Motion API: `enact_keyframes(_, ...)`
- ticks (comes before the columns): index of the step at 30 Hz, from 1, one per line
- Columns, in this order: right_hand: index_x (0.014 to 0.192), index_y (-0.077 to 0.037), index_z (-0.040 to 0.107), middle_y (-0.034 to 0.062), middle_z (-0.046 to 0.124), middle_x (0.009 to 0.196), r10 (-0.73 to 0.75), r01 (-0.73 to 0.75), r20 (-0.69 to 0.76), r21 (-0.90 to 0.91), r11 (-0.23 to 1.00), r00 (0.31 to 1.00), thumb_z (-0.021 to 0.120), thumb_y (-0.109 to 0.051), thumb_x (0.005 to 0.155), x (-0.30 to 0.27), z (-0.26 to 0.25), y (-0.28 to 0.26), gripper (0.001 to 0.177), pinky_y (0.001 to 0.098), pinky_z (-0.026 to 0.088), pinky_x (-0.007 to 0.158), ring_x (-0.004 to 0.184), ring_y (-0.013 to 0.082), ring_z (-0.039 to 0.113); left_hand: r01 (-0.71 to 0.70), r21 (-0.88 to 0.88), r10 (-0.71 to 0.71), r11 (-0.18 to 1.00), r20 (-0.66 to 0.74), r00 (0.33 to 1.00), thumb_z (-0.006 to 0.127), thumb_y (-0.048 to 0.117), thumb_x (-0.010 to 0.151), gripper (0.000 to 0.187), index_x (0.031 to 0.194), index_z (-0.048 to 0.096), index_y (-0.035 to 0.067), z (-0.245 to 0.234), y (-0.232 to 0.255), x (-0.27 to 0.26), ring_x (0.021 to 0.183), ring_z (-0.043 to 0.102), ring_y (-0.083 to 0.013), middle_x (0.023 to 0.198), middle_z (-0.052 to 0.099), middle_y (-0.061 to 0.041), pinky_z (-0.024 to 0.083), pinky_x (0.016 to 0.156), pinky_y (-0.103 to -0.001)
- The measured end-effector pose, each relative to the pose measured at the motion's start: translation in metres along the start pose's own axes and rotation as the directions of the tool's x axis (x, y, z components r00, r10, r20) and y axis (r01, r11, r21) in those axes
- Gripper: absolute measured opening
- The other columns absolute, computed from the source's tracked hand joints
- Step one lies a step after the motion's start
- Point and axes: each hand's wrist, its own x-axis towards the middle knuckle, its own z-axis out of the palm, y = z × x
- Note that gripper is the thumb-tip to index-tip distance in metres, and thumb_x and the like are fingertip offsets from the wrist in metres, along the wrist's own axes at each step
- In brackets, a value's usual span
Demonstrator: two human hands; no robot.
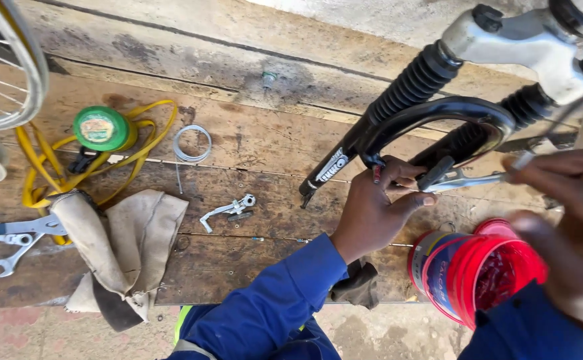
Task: The person is repairing the front brake system of a bicycle. They use a wrench to tighten bolts on the brake caliper, wipe the components with a cloth, and apply a red lubricant from a bucket to the brake cable before reattaching it.
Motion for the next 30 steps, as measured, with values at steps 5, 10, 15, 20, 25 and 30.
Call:
enact_keyframes(5,0.143,0.007,0.046,0.0261,0.046,0.146,0.097,0.075,-0.369,0.424,0.902,0.924,0.052,-0.022,0.107,-0.019,0.046,0.059,0.047,0.0462,0.044,0.128,0.139,0.0366,0.048,-0.002,-0.043,0.001,0.999,-0.011,1.0,0.071,0.023,0.084,0.028,0.107,0.062,0.01,0.002,-0.002,0.001,0.104,0.07,-0.0275,0.105,0.07,-0.009,0.06,0.092,-0.036)
enact_keyframes(10,0.13,-0.014,0.058,0.0028,0.06,0.13,0.42,0.005,-0.286,0.832,0.555,0.861,0.058,-0.04,0.101,-0.002,0.08,0.08,0.039,0.0328,0.051,0.111,0.118,0.0185,0.06,-0.024,-0.05,0.024,0.998,-0.011,1.0,0.069,0.026,0.085,0.029,0.107,0.062,0.009,0.001,-0.001,0.001,0.104,0.069,-0.0249,0.106,0.07,-0.009,0.059,0.09,-0.034)
enact_keyframes(15,0.139,-0.005,0.046,0.0214,0.051,0.145,0.227,-0.097,0.05,0.975,0.2,0.973,0.085,-0.052,0.069,0.014,0.093,0.085,0.093,0.0465,0.05,0.11,0.137,0.0346,0.053,-0.021,-0.04,0.022,0.999,0.004,1.0,0.07,0.027,0.084,0.031,0.107,0.063,0.007,0.0,0.0,0.001,0.104,0.07,-0.0251,0.107,0.071,-0.01,0.059,0.089,-0.034)
enact_keyframes(20,0.139,-0.005,0.047,0.0213,0.057,0.131,0.167,-0.095,0.075,0.988,0.118,0.983,0.093,-0.045,0.063,0.03,0.092,0.088,0.097,0.0476,0.054,0.102,0.124,0.0364,0.059,-0.005,-0.044,0.004,0.999,-0.008,1.0,0.07,0.027,0.084,0.028,0.104,0.063,0.009,-0.002,0.007,0.001,0.103,0.07,-0.0253,0.106,0.072,-0.009,0.059,0.09,-0.036)
enact_keyframes(25,0.128,-0.005,0.056,0.0086,0.068,0.109,0.217,-0.152,0.083,0.934,0.323,0.973,0.091,-0.054,0.057,0.04,0.083,0.07,0.092,0.0374,0.061,0.087,0.104,0.0235,0.07,0.012,-0.151,-0.015,0.988,-0.019,1.0,0.071,0.023,0.085,0.024,0.103,0.062,0.009,0.003,0.001,0.0,0.105,0.07,-0.0249,0.106,0.071,-0.008,0.061,0.093,-0.038)
enact_keyframes(30,0.135,-0.007,0.047,0.0148,0.062,0.121,0.23,-0.125,0.055,0.946,0.3,0.972,0.089,-0.059,0.06,0.031,0.088,0.074,0.101,0.0405,0.061,0.092,0.116,0.0298,0.065,-0.021,-0.124,0.017,0.992,-0.035,0.999,0.072,0.015,0.084,0.024,0.105,0.063,0.008,0.004,0.004,-0.002,0.103,0.069,-0.0248,0.106,0.07,-0.01,0.061,0.092,-0.036)
